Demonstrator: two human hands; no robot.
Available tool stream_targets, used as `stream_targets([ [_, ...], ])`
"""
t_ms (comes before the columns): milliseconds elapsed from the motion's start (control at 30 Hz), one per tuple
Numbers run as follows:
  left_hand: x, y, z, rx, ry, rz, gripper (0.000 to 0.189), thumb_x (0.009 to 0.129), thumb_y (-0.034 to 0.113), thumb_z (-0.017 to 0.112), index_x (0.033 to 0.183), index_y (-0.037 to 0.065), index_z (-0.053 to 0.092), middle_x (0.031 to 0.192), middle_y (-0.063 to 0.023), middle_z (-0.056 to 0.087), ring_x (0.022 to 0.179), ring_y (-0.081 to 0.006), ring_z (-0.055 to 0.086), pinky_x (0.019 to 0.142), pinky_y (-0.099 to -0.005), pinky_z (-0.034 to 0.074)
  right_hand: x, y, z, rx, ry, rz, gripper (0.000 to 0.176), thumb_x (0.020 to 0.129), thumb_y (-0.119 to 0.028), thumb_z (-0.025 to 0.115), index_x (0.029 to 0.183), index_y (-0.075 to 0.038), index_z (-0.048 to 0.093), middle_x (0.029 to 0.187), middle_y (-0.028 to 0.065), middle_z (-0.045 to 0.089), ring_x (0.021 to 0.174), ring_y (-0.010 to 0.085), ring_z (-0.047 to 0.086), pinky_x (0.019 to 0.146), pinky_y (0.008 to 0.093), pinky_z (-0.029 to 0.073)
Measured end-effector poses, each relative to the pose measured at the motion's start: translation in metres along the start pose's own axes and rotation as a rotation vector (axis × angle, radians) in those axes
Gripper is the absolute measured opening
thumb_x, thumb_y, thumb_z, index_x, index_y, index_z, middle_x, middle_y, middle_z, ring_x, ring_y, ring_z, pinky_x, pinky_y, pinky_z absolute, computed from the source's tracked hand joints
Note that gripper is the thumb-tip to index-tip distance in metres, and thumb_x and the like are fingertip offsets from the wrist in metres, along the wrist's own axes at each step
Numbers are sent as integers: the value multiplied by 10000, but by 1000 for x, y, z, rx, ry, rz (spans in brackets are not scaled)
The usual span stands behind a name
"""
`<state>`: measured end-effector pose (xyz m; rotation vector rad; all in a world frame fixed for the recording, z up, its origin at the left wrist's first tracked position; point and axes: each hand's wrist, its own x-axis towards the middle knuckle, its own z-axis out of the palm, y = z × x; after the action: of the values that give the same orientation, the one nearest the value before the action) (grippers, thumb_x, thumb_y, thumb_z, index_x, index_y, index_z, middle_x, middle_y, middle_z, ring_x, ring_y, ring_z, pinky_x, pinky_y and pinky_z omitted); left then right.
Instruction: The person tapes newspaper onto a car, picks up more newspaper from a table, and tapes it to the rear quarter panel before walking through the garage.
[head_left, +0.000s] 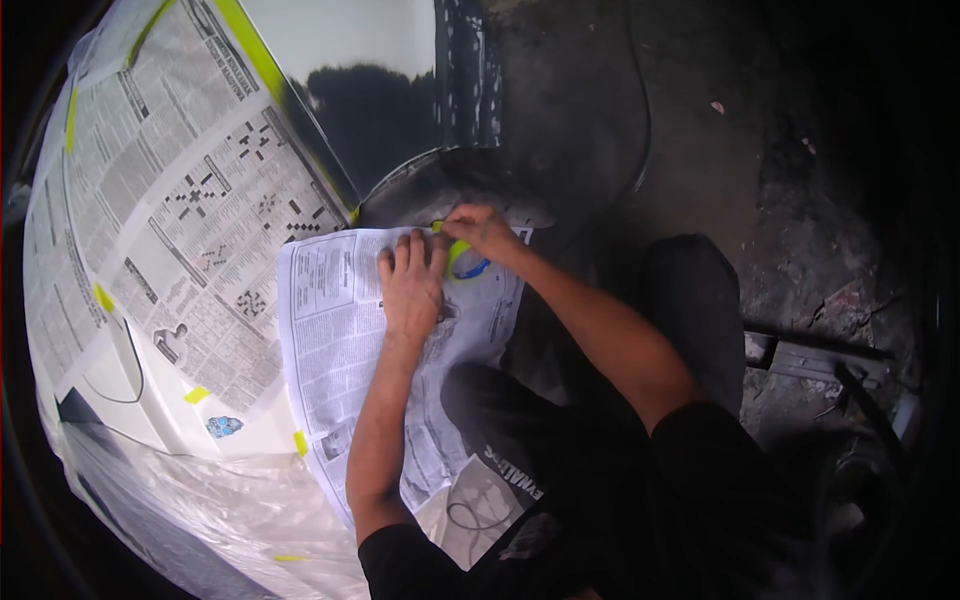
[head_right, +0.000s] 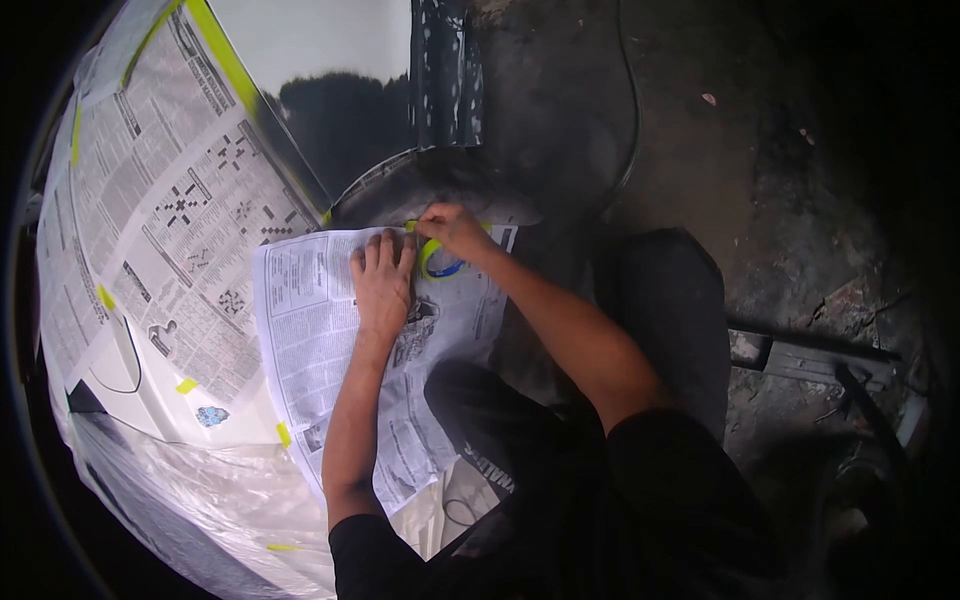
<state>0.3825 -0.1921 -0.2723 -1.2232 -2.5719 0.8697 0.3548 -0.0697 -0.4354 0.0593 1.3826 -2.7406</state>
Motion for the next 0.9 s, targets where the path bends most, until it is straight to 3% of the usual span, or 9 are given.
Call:
stream_targets([
  [100,3,2,-2,51,0,-5,514,953,160,559,1465,139,593,1405,-140,567,1286,-302,520,1064,-510,395,9,10,3,-9,29,-86,197,951,-189,739,1019,-5,747,889,60,750,801,113,678,685,286,530],
  [267,4,1,18,148,-2,-30,529,943,174,565,1467,108,590,1395,-123,563,1263,-293,525,1053,-494,401,13,10,7,-91,78,-131,195,895,-164,762,960,19,754,857,137,751,764,163,695,729,326,541],
  [433,3,1,21,224,-29,-42,542,945,195,560,1467,51,578,1410,-113,550,1265,-285,523,1052,-490,402,19,17,15,-477,304,-219,347,829,-314,835,923,14,771,859,205,743,784,342,722,755,395,558],
  [533,3,0,23,251,-36,-26,554,949,214,554,1473,35,571,1444,-114,520,1279,-281,511,1058,-493,399,17,11,17,-568,356,-214,427,826,-406,832,892,12,776,844,219,741,832,386,724,809,434,557],
  [567,2,-2,23,286,-48,-4,559,950,218,552,1478,34,568,1458,-117,507,1286,-283,505,1061,-494,398,18,7,14,-568,355,-219,427,826,-406,832,892,12,776,844,219,741,832,386,724,809,434,557],
  [633,-2,-2,25,322,-60,22,564,952,222,550,1484,34,564,1471,-121,493,1293,-285,499,1064,-494,396,17,1,2,-677,207,79,498,826,-454,831,875,34,745,772,198,714,719,338,693,730,441,537],
  [767,5,-2,23,280,-111,28,539,952,224,560,1453,27,593,1489,-133,482,1302,-302,493,1066,-500,397,4,2,2,-672,229,11,512,824,-463,825,867,41,743,743,214,705,714,326,705,724,445,537],
  [867,12,0,7,109,-53,-26,496,949,182,577,1413,11,620,1436,-156,535,1269,-329,519,1057,-484,412,-2,-13,-7,-701,286,17,370,851,-316,792,943,41,760,801,198,737,749,269,724,723,403,546],
  [900,14,-1,-3,-40,13,-77,472,945,145,594,1392,-1,631,1394,-169,572,1241,-345,538,1049,-472,423,-12,-20,-16,-526,225,-22,298,851,-231,752,992,32,765,842,171,751,771,239,722,733,383,549],
])
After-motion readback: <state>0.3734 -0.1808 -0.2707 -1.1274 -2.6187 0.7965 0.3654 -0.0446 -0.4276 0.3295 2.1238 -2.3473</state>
